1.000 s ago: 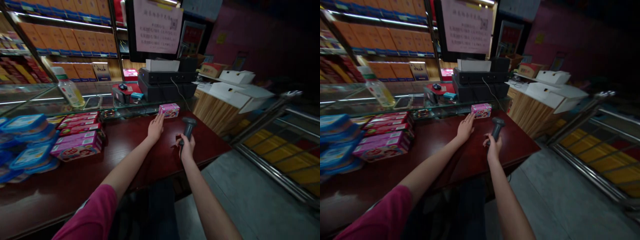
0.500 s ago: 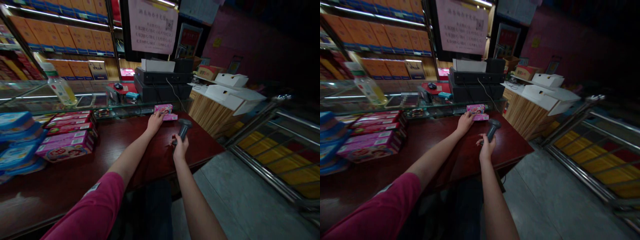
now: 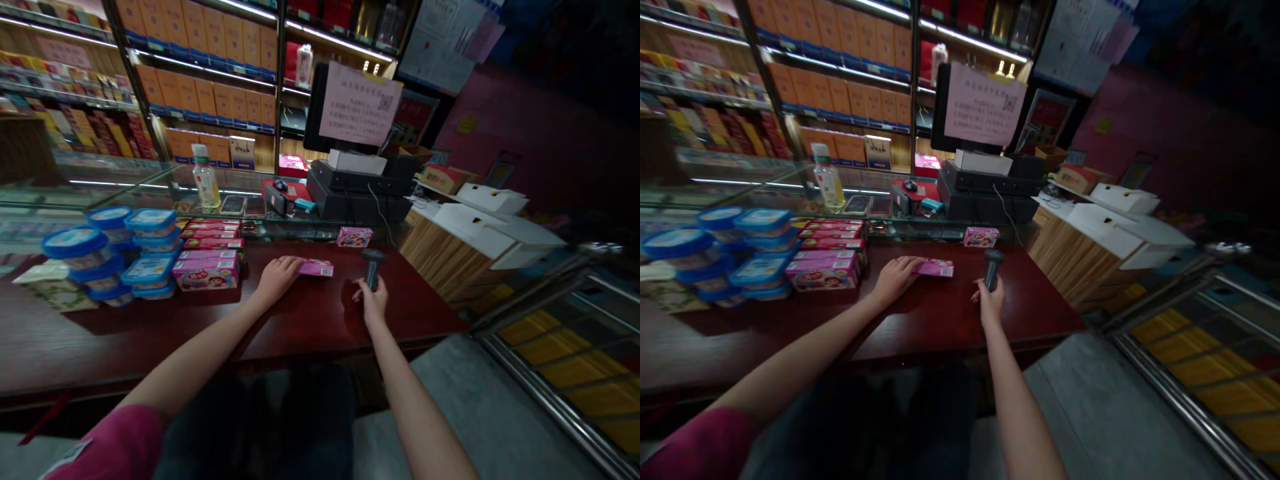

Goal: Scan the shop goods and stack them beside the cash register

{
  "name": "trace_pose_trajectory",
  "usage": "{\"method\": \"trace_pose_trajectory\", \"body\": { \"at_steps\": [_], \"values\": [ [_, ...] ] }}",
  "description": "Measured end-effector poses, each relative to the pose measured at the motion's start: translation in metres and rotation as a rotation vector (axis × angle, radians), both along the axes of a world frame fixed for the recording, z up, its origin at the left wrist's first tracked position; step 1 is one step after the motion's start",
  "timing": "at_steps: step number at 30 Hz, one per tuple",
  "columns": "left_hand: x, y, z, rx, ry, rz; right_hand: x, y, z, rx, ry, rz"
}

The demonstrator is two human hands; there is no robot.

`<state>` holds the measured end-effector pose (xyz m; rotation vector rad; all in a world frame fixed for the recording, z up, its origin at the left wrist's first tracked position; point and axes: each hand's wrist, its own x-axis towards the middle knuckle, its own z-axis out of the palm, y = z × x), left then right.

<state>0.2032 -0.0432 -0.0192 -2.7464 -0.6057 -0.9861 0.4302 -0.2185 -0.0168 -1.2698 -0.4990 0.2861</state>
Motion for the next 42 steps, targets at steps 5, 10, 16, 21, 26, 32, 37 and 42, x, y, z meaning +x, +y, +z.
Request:
{"method": "trace_pose_trajectory", "body": {
  "at_steps": [5, 10, 16, 21, 26, 32, 37, 42],
  "values": [
    [-0.053, -0.012, 0.008, -0.138, -0.139, 0.117, -0.005, -0.010, 0.006, -0.020, -0.041, 0.236],
    [-0.051, -0.004, 0.013, -0.297, -0.187, 0.224, -0.048, -0.023, 0.011, -0.027, -0.053, 0.433],
    [-0.044, 0.004, 0.013, -0.394, -0.224, 0.249, -0.104, -0.015, 0.007, -0.103, -0.099, 0.590],
    [-0.048, 0.004, 0.013, -0.421, -0.230, 0.240, -0.106, -0.008, 0.006, -0.118, -0.082, 0.475],
    [-0.045, 0.005, 0.014, -0.409, -0.170, 0.267, -0.104, -0.015, 0.008, -0.103, -0.045, 0.525],
    [-0.045, 0.005, 0.013, -0.383, -0.174, 0.267, -0.110, -0.019, 0.013, -0.150, -0.046, 0.505],
    [-0.046, 0.005, 0.012, -0.382, -0.188, 0.255, -0.111, -0.021, 0.014, -0.153, -0.026, 0.485],
    [-0.047, 0.004, 0.012, -0.321, -0.194, 0.223, -0.106, -0.019, 0.011, -0.083, 0.018, 0.498]
  ]
}}
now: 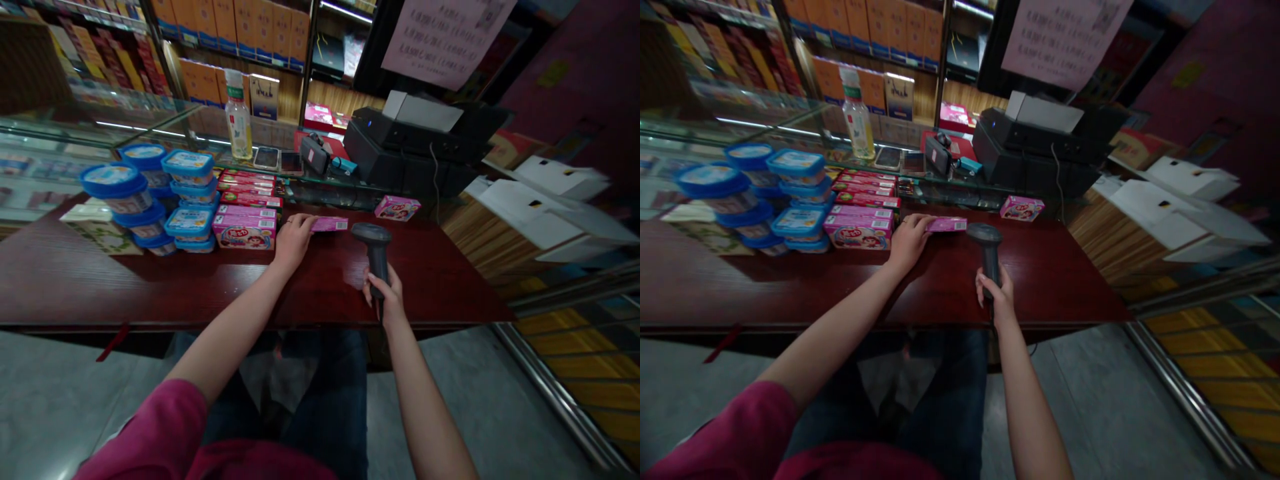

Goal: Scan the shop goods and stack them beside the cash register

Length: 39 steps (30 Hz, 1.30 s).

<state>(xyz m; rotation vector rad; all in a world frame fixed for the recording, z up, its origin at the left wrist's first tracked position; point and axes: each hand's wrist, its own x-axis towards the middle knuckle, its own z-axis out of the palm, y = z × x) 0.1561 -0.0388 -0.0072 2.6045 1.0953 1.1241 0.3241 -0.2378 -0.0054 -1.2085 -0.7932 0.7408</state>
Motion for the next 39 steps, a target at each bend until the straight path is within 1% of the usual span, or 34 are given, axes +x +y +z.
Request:
{"method": "trace_pose_trajectory", "body": {
  "at_steps": [3, 6, 10, 13, 15, 17, 20, 22, 25, 30, 34, 36, 39],
  "values": [
    [-0.008, -0.007, 0.004, 0.074, 0.051, -0.044, 0.006, 0.006, -0.001, 0.050, 0.057, -0.055],
    [-0.027, -0.019, 0.008, 0.138, 0.146, -0.141, 0.008, 0.015, -0.001, 0.063, 0.094, -0.108],
    [-0.069, -0.033, 0.012, 0.149, 0.247, -0.285, -0.001, 0.029, -0.002, 0.065, 0.119, -0.170],
    [-0.108, -0.037, 0.014, 0.123, 0.272, -0.312, -0.015, 0.038, -0.001, 0.048, 0.085, -0.206],
    [-0.134, -0.035, 0.017, 0.112, 0.268, -0.269, -0.023, 0.045, 0.000, 0.029, 0.075, -0.241],
    [-0.158, -0.034, 0.019, 0.108, 0.282, -0.189, -0.030, 0.052, 0.001, 0.017, 0.089, -0.274],
    [-0.188, -0.034, 0.019, 0.117, 0.321, -0.020, -0.037, 0.060, 0.001, 0.023, 0.101, -0.305],
    [-0.202, -0.036, 0.017, 0.127, 0.317, 0.094, -0.039, 0.064, -0.001, 0.041, 0.100, -0.316],
    [-0.210, -0.042, 0.011, 0.125, 0.295, 0.197, -0.040, 0.066, -0.003, 0.058, 0.096, -0.319],
    [-0.202, -0.044, 0.007, 0.148, 0.318, 0.159, -0.041, 0.062, -0.003, 0.064, 0.076, -0.291],
    [-0.199, -0.040, 0.010, 0.151, 0.300, 0.215, -0.038, 0.057, -0.001, 0.051, 0.085, -0.265],
    [-0.199, -0.040, 0.010, 0.153, 0.297, 0.223, -0.029, 0.054, -0.001, 0.101, 0.109, -0.338],
    [-0.191, -0.048, 0.008, 0.149, 0.287, 0.220, 0.002, 0.050, -0.003, 0.193, 0.123, -0.540]
  ]
}}
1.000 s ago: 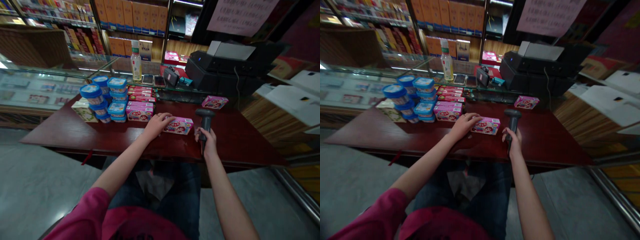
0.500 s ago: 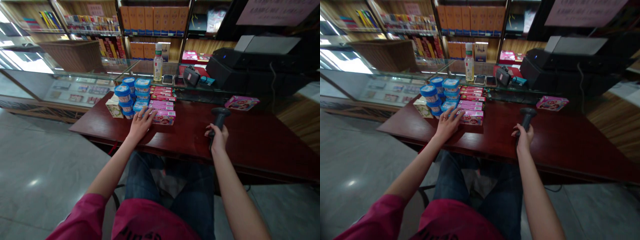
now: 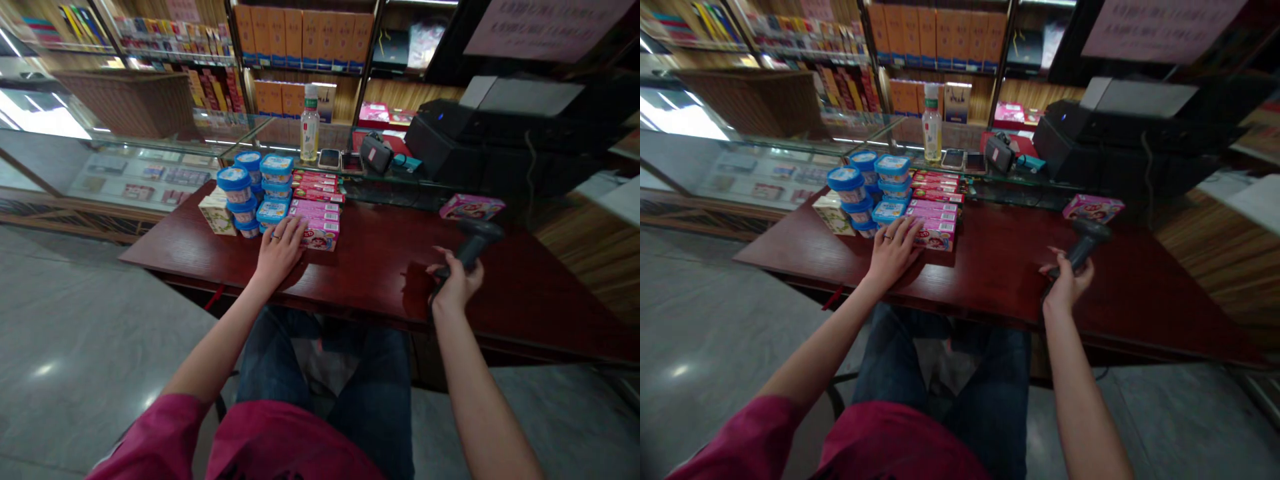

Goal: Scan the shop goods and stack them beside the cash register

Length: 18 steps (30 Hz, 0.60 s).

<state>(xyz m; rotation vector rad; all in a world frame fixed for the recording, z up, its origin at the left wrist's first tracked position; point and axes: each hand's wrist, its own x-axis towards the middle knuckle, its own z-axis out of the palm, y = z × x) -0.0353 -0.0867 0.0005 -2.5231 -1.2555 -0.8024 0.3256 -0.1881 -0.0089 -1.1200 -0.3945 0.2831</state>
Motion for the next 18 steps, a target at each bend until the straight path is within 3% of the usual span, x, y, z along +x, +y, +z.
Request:
{"method": "trace_pose_trajectory", "body": {
  "at_steps": [3, 5, 10, 14, 18],
  "values": [
    [0.027, -0.011, -0.004, 0.022, 0.032, -0.071, 0.049, -0.003, -0.002, -0.014, 0.016, -0.105],
    [0.058, -0.016, -0.006, 0.045, 0.098, -0.197, 0.086, -0.004, -0.003, -0.044, 0.039, -0.144],
    [0.171, -0.010, -0.008, 0.035, 0.190, -0.457, 0.160, -0.007, -0.008, -0.084, 0.003, -0.278],
    [0.278, 0.008, -0.010, 0.052, 0.184, -0.549, 0.179, -0.005, -0.015, -0.174, -0.015, -0.359],
    [0.376, 0.028, -0.014, 0.043, 0.116, -0.557, 0.176, -0.001, -0.023, -0.125, -0.096, -0.234]
  ]
}}
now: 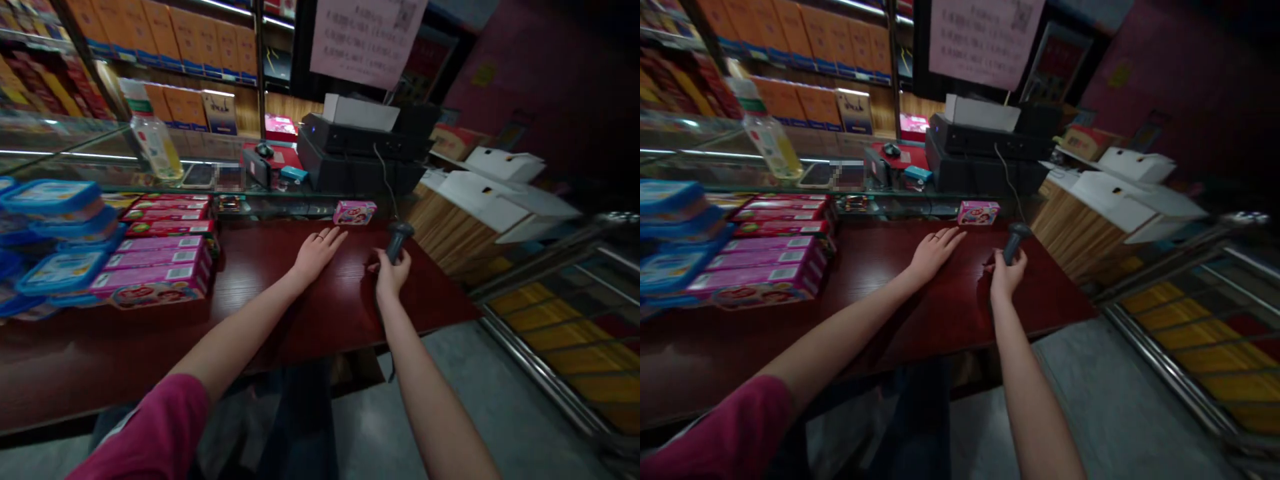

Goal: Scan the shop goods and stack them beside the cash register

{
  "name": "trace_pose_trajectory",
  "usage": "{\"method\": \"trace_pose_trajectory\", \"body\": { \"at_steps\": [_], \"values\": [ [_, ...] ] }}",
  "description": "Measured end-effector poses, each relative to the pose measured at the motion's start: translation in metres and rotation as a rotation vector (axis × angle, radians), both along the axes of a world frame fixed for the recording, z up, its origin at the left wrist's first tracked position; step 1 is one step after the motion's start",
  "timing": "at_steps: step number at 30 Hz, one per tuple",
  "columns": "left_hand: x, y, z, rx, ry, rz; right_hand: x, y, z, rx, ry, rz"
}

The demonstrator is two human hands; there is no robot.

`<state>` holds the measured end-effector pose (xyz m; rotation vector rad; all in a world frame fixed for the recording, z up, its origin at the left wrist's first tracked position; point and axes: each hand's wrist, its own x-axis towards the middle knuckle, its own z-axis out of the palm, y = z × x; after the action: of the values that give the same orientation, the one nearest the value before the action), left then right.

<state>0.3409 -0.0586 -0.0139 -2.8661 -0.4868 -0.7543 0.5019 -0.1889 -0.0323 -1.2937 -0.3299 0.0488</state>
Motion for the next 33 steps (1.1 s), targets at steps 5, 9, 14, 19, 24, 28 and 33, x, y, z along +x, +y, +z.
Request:
{"method": "trace_pose_trajectory", "body": {
  "at_steps": [5, 9, 14, 19, 24, 28, 33],
  "values": [
    [0.087, 0.033, -0.003, -0.087, -0.127, 0.039, 0.004, 0.002, -0.006, -0.021, 0.027, -0.082],
    [0.119, 0.059, -0.005, -0.162, -0.209, 0.053, 0.005, 0.002, -0.008, -0.039, 0.018, -0.084],
    [0.118, 0.063, -0.004, -0.173, -0.213, 0.057, 0.003, 0.002, -0.007, -0.011, 0.042, -0.072],
    [0.105, 0.057, -0.003, -0.141, -0.220, 0.106, 0.005, 0.000, -0.005, 0.077, 0.060, -0.078],
    [0.078, 0.056, -0.007, -0.120, -0.118, 0.071, 0.003, -0.005, -0.002, 0.117, 0.089, -0.090],
    [0.059, 0.053, -0.007, -0.129, -0.072, 0.079, -0.005, -0.009, -0.001, 0.109, 0.083, -0.110],
    [0.063, 0.057, -0.005, -0.112, -0.024, 0.038, -0.011, -0.010, -0.002, 0.080, 0.078, -0.091]
  ]
}}
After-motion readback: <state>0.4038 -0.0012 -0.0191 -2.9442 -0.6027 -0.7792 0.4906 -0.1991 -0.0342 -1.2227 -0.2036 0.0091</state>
